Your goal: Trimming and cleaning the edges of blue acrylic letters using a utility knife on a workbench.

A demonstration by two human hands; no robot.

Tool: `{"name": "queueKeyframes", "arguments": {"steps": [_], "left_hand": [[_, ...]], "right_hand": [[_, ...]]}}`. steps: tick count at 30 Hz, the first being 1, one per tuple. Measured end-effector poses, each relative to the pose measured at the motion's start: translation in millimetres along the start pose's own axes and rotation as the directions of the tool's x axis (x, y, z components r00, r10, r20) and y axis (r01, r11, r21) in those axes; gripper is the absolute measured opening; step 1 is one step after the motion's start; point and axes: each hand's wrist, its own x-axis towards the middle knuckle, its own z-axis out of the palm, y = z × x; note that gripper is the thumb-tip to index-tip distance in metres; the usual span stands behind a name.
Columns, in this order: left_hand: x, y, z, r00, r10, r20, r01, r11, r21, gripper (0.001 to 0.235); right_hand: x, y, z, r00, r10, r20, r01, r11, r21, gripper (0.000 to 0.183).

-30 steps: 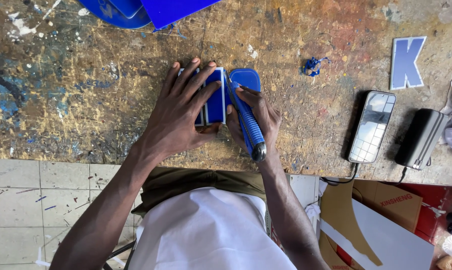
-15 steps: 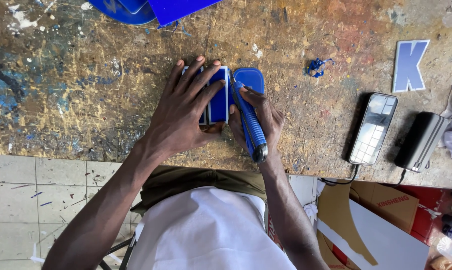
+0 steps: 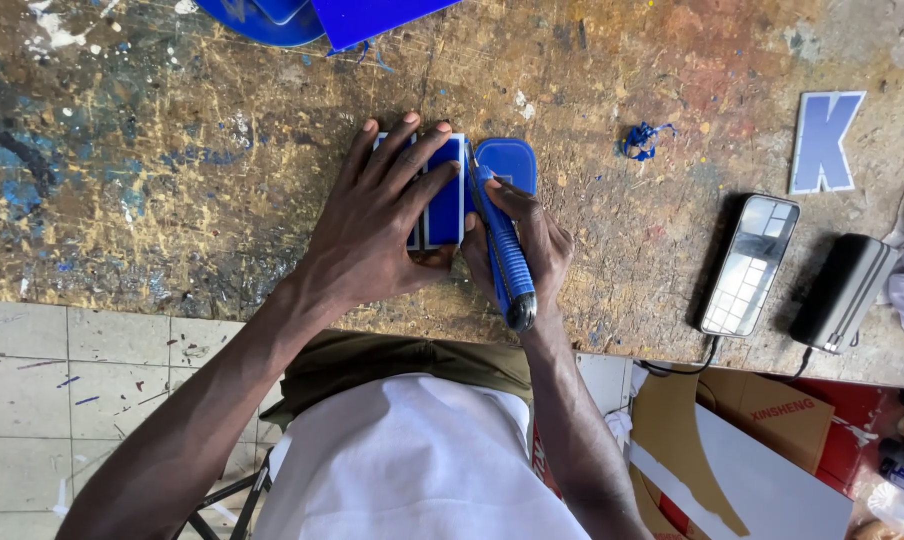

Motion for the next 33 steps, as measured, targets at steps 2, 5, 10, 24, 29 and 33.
{"name": "queueKeyframes", "arguments": {"steps": [2, 5, 10, 24, 29, 33], "left_hand": [[0.4, 1.0, -0.6, 1.000, 0.000, -0.007, 0.000, 1.000, -0.004, 0.089], [0.5, 1.7, -2.6, 1.000, 0.003, -0.024, -0.003, 1.000, -0.005, 0.086], [-0.5, 2.5, -1.8, 0.999, 0.006, -0.031, -0.007, 1.000, -0.009, 0.083], [-0.3, 1.2, -1.0, 1.000, -0.003, -0.022, 0.003, 1.000, 0.001, 0.083], [-0.1, 1.9, -0.8, 1.000, -0.003, -0.030, 0.003, 1.000, -0.007, 0.083], [0.2, 1.3, -1.4, 1.000, -0.005, -0.023, 0.005, 1.000, -0.007, 0.083]], "right_hand": [[0.9, -3.2, -2.7, 1.000, -0.008, 0.002, 0.008, 1.000, 0.001, 0.029], [-5.7, -3.6, -3.8, 1.000, -0.019, -0.004, 0.019, 1.000, 0.007, 0.029], [-17.3, -2.0, -5.8, 1.000, -0.004, -0.011, 0.004, 1.000, 0.023, 0.028], [-22.6, -9.1, -11.2, 1.000, 0.003, 0.011, -0.003, 0.999, 0.050, 0.027], [-25.7, -6.4, -11.1, 1.000, 0.001, 0.012, -0.002, 0.998, 0.059, 0.028], [-26.0, -4.7, -8.8, 1.000, -0.014, -0.005, 0.014, 0.999, 0.050, 0.027]]}}
